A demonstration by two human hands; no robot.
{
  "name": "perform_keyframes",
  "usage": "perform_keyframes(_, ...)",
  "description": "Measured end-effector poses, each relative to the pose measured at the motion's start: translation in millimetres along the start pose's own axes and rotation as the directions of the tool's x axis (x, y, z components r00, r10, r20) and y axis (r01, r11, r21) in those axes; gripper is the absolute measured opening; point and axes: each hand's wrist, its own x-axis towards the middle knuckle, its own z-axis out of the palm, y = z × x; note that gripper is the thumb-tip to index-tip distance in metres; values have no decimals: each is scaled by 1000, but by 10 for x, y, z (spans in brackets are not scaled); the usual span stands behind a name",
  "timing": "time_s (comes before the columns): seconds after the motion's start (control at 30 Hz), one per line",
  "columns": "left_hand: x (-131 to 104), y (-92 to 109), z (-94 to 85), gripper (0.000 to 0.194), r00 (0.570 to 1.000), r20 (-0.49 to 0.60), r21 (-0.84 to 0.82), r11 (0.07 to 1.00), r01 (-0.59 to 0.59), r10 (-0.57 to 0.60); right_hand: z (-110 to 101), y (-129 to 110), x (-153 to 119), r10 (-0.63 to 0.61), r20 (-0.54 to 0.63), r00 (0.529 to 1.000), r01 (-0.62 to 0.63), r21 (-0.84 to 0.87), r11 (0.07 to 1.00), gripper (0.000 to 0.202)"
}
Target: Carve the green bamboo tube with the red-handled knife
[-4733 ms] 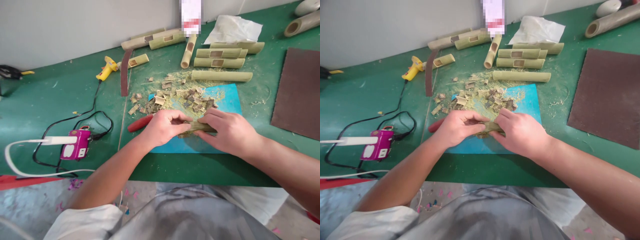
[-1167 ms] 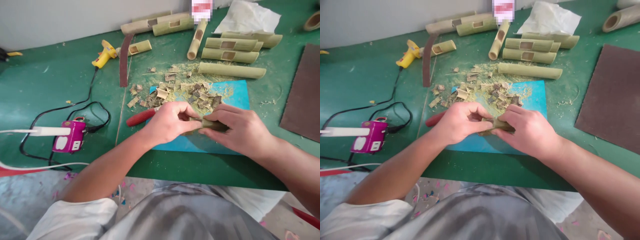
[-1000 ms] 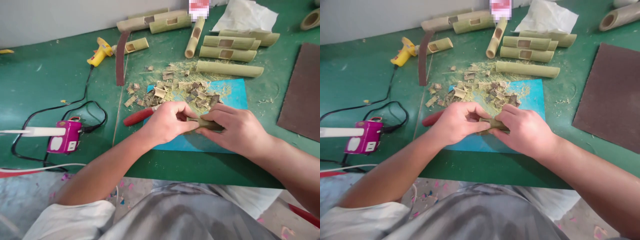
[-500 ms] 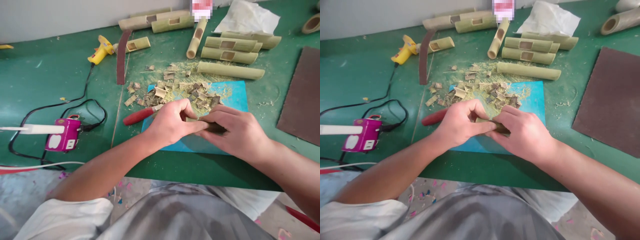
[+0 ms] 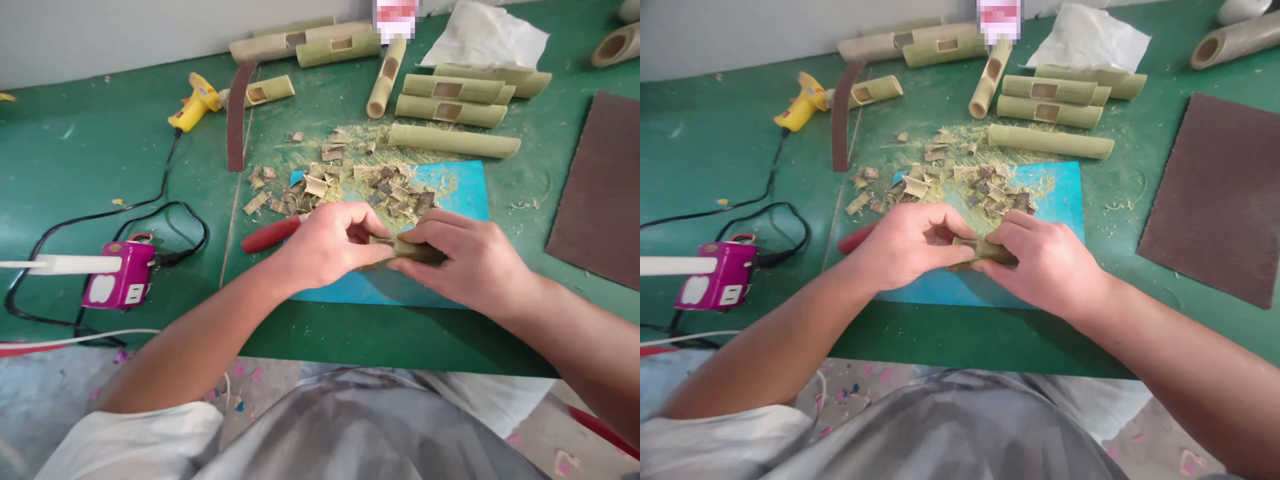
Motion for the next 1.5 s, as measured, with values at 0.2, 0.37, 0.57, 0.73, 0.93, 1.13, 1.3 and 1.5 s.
perform_keyframes(0.2, -1, -10, 41, 22, 989, -139, 69, 997, -37, 46, 14, -19, 29, 3, -23, 1000, -4, -34, 999, 20)
perform_keyframes(0.37, 17, 16, 11, 17, 998, -54, -2, 999, -38, 38, 6, 12, 29, 4, -26, 1000, -4, -19, 1000, 18)
perform_keyframes(0.57, 13, -6, 54, 17, 996, -87, 37, 999, -14, 18, 4, -1, 30, -1, -17, 1000, -1, -83, 997, 18)
perform_keyframes(0.73, -2, 3, 102, 24, 986, -160, 22, 999, -41, 44, -18, -13, 12, -4, -48, 999, 3, -29, 1000, 20)
perform_keyframes(0.93, 5, -24, 24, 18, 1000, -6, -33, 999, 4, -5, 22, 32, 3, -13, -18, 1000, 11, -78, 997, 19)
perform_keyframes(1.13, 28, -42, 105, 17, 986, -152, 5, 998, -66, 66, 16, 5, 44, 6, -61, 998, -9, -42, 999, 17)
perform_keyframes(1.3, 14, -51, -120, 20, 995, 81, 42, 998, -57, 53, 12, 66, -11, 11, 10, 1000, -11, -34, 999, 19)
perform_keyframes(1.5, 35, -48, -9, 13, 1000, 18, 38, 999, 16, -16, 48, 54, 16, 4, 28, 1000, -2, -83, 997, 18)
